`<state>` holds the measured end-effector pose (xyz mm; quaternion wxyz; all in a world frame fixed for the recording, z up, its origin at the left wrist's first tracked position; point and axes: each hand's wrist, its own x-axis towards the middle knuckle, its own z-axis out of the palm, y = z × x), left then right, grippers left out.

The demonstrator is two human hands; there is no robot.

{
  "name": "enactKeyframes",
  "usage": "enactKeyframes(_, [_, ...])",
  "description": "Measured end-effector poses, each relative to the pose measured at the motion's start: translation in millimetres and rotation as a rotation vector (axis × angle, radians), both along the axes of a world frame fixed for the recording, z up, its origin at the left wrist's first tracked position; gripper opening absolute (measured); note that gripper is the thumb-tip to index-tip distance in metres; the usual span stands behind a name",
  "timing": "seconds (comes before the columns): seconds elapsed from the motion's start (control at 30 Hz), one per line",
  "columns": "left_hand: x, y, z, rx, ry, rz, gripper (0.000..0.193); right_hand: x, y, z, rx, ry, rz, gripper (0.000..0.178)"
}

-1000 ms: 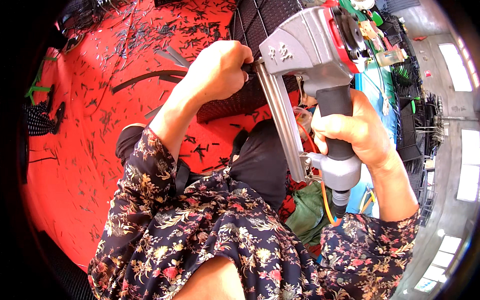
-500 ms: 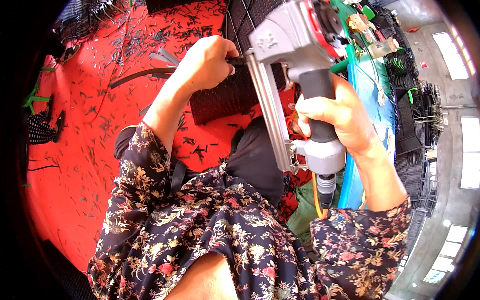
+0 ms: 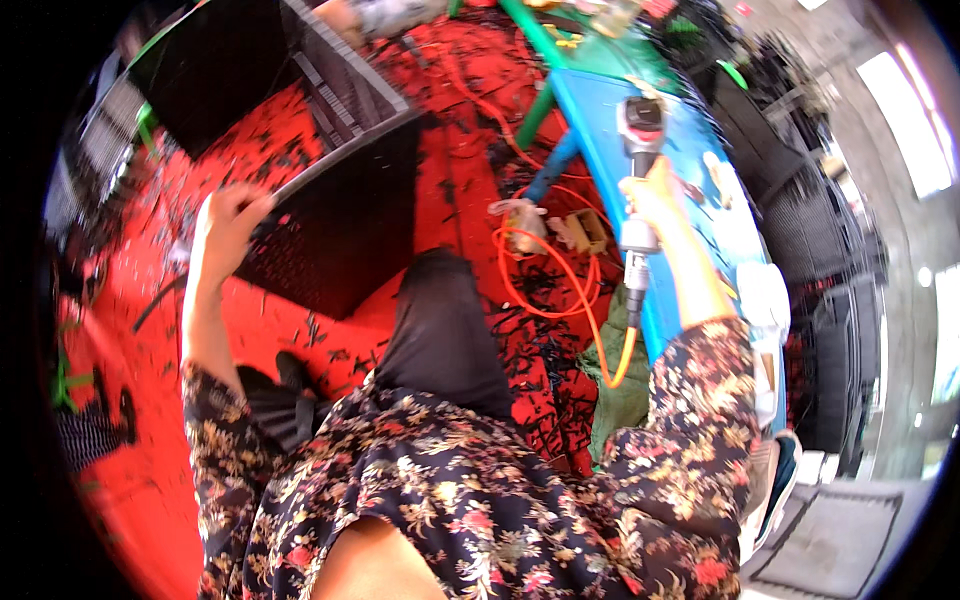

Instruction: The person sits on the floor and assembles a black plastic chair by hand. They weave black plastic strips through the chair's frame and secure them using a pneumatic nail gun. The person repeatedly picks up the nail gun, fastens the strips, and trims the excess material with scissors.

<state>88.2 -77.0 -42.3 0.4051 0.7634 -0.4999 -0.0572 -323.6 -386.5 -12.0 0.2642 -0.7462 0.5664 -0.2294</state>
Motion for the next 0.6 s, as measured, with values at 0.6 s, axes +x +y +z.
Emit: enactKeyframes(0.6, [43, 42, -9, 0.054, 0.377, -0.073, 0.029, -180, -36, -47, -0.197, 0.406, -0.242, 0.078])
